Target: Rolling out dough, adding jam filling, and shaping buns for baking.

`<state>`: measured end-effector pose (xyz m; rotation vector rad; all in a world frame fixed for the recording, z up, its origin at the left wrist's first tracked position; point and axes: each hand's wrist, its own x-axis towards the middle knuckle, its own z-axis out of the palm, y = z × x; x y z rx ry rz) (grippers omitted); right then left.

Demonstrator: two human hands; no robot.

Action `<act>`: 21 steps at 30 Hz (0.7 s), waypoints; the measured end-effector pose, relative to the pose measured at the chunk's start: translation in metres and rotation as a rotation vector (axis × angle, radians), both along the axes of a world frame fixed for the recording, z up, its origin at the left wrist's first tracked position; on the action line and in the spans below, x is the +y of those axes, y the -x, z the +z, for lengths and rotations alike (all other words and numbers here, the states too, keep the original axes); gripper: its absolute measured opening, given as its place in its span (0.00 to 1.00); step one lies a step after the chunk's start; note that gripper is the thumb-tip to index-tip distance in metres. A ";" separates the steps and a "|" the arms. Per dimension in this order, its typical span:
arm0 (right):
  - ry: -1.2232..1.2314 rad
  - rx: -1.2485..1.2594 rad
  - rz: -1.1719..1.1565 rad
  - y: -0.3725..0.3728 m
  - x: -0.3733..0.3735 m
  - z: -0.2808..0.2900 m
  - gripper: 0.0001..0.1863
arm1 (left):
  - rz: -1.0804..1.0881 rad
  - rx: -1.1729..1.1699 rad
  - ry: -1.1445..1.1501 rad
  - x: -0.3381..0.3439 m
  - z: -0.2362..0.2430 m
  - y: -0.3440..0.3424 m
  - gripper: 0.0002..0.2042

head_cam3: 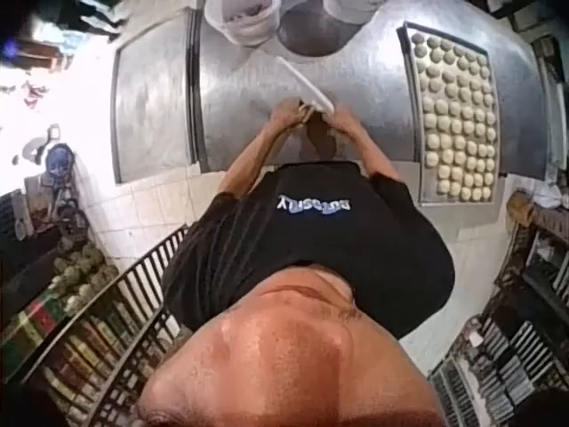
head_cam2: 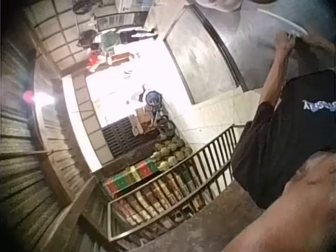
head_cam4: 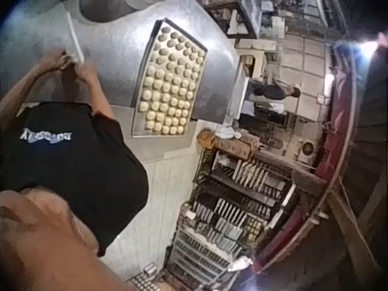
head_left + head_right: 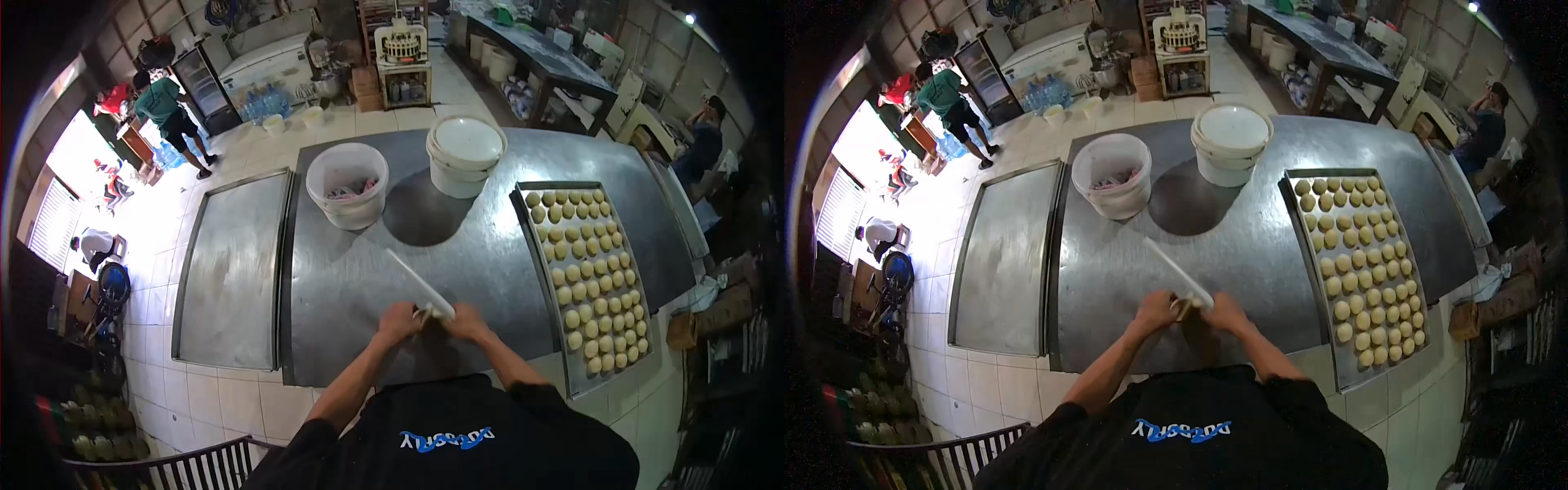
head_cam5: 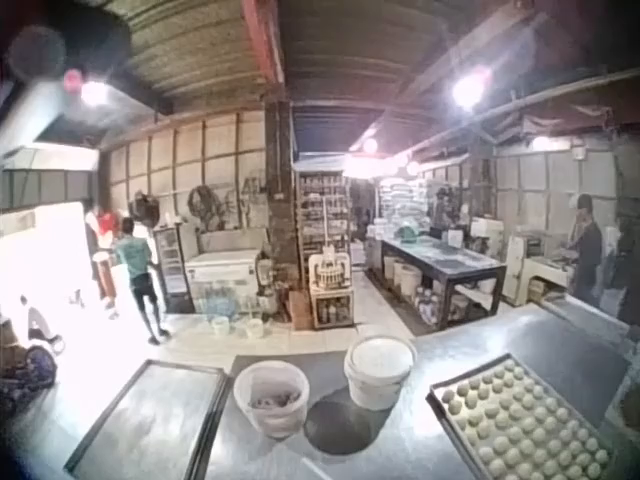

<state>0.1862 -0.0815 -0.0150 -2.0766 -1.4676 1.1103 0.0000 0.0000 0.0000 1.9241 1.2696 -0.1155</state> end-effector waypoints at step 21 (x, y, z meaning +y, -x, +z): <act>-0.057 0.302 -0.241 0.056 -0.102 -0.019 0.17 | -0.438 0.484 -0.365 0.040 0.029 0.135 0.29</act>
